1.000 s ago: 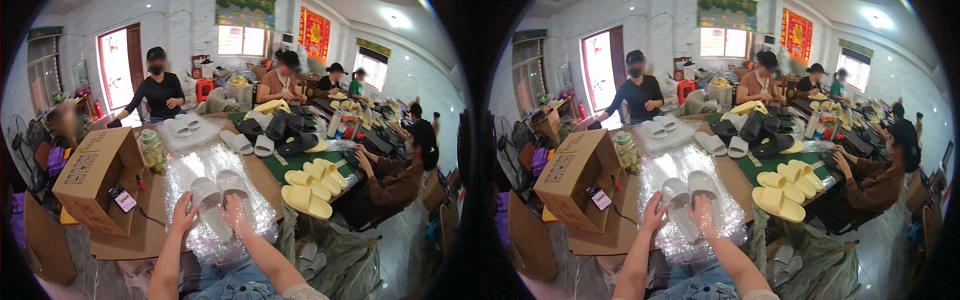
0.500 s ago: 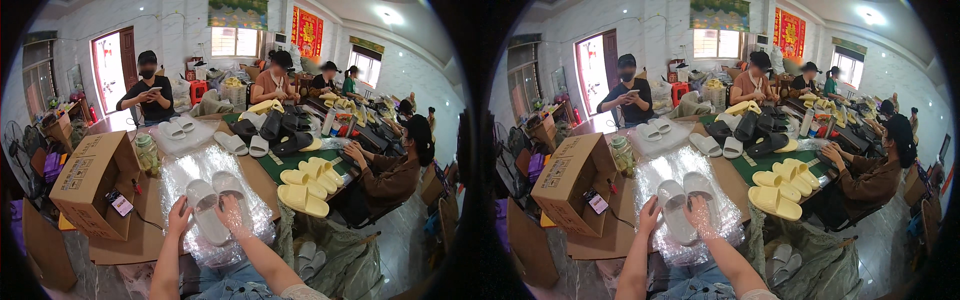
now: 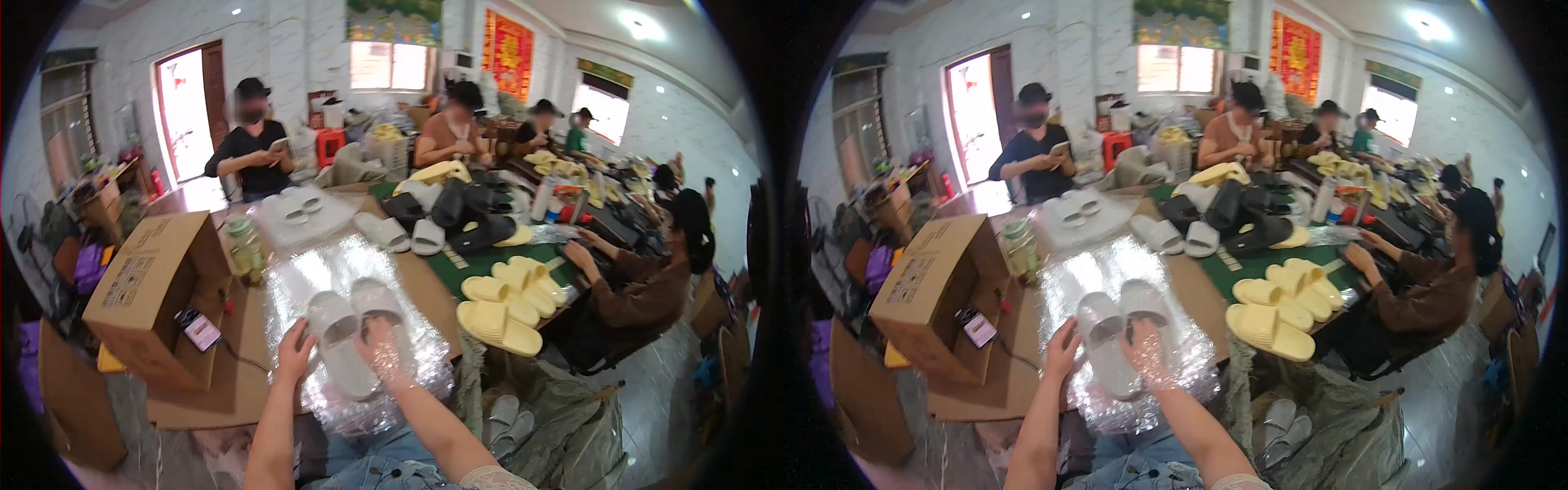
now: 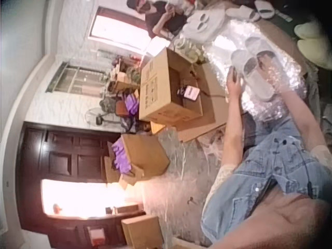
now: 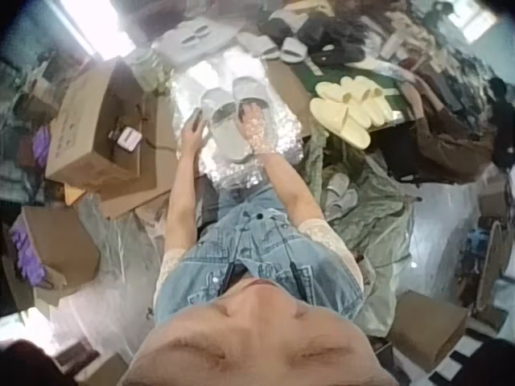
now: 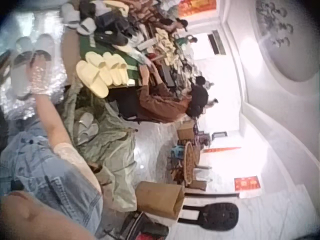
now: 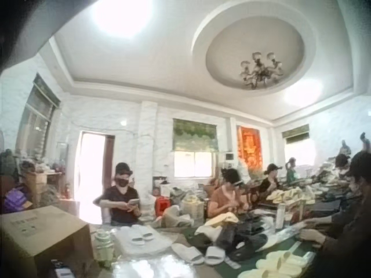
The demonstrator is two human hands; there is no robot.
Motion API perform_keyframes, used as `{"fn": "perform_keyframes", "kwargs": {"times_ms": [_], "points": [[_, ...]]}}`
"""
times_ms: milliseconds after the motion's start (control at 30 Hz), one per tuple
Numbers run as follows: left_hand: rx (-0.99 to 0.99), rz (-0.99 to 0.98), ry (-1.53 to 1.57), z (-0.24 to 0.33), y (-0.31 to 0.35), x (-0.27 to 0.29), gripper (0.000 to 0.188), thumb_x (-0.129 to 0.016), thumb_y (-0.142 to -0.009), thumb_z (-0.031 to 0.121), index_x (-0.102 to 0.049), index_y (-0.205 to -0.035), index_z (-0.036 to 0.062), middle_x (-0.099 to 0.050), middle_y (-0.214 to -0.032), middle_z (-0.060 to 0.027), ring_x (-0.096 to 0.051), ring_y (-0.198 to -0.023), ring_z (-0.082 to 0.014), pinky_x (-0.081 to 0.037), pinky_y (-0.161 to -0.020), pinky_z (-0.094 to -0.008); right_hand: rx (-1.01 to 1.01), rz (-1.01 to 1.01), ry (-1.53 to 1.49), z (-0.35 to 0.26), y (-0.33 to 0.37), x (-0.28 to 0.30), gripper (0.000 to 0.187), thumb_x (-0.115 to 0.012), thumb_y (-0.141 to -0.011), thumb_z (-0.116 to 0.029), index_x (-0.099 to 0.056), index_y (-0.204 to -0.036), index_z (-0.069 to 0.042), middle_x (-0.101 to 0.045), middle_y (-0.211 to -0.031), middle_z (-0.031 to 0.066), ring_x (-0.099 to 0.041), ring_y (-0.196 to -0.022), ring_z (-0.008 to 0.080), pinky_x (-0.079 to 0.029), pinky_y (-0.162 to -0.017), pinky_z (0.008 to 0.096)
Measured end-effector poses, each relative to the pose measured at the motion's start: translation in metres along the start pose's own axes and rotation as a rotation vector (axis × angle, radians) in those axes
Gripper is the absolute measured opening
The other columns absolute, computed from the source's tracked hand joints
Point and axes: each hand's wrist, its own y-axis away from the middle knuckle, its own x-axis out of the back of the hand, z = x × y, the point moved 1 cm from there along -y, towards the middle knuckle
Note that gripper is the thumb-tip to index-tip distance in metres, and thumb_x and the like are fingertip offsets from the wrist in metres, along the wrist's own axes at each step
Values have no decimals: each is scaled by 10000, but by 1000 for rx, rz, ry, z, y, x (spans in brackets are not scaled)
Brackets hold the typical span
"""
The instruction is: The person wraps pairs of slippers in bubble wrap at a workbench. They handle white, yellow, and black slippers, placing them on a sheet of bubble wrap, folding the wrap around them, and stacking the finished packages. Other workers are visible in the background performing similar tasks.
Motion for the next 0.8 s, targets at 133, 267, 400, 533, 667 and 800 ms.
{"fn": "perform_keyframes", "kwargs": {"times_ms": [133, 267, 400, 533, 667, 800], "points": [[49, -14, 133, -19, 1, 10, 492, -611, -959, 34, -515, -1433, -58, -572, -1434, -198, -547, -1337, -289, -421, -1131, -381, 42, -42, 51, 4, 0, -23, 329, -709, -874, -221, -625, -1087, 16, -578, -1051, 227, -577, -990, 421, -483, -881, 494], [60, -22, 130, -26, 1, 12, 488, -602, -966, 34, -507, -1434, -68, -550, -1457, -204, -522, -1360, -293, -396, -1145, -378, -45, -79, 33, -17, 0, -3, 458, -701, -898, -287, -598, -1218, 24, -567, -1105, 228, -568, -1052, 425, -482, -922, 498], [43, 3, 145, -10, -7, 0, 474, -633, -914, 40, -579, -1376, -46, -576, -1434, -210, -546, -1338, -303, -399, -1143, -396, -24, -46, 57, 1, 0, -4, 506, -713, -892, -288, -588, -1262, 34, -562, -1125, 230, -565, -1088, 418, -480, -940, 499], [48, 10, 171, -27, 0, 6, 480, -636, -929, 49, -564, -1396, -37, -574, -1436, -206, -547, -1338, -296, -406, -1138, -383, -26, -66, 32, -12, -2, -3, 455, -709, -888, -268, -602, -1209, 36, -575, -1081, 241, -579, -1043, 424, -480, -924, 502], [27, -6, 62, -21, -3, 4, 475, -639, -956, 52, -550, -1415, -30, -571, -1443, -184, -561, -1322, -268, -443, -1109, -373, 32, -6, -11, 0, -3, -10, 346, -711, -873, -234, -614, -1084, 23, -579, -981, 234, -585, -947, 432, -481, -853, 514], [30, 7, 34, -9, -1, 3, 453, -681, -942, 85, -593, -1376, -8, -595, -1417, -178, -578, -1300, -254, -453, -1100, -365, 78, 53, 32, -6, -4, -2, 255, -723, -844, -178, -635, -1006, -2, -585, -933, 227, -598, -858, 420, -499, -768, 521]]}}
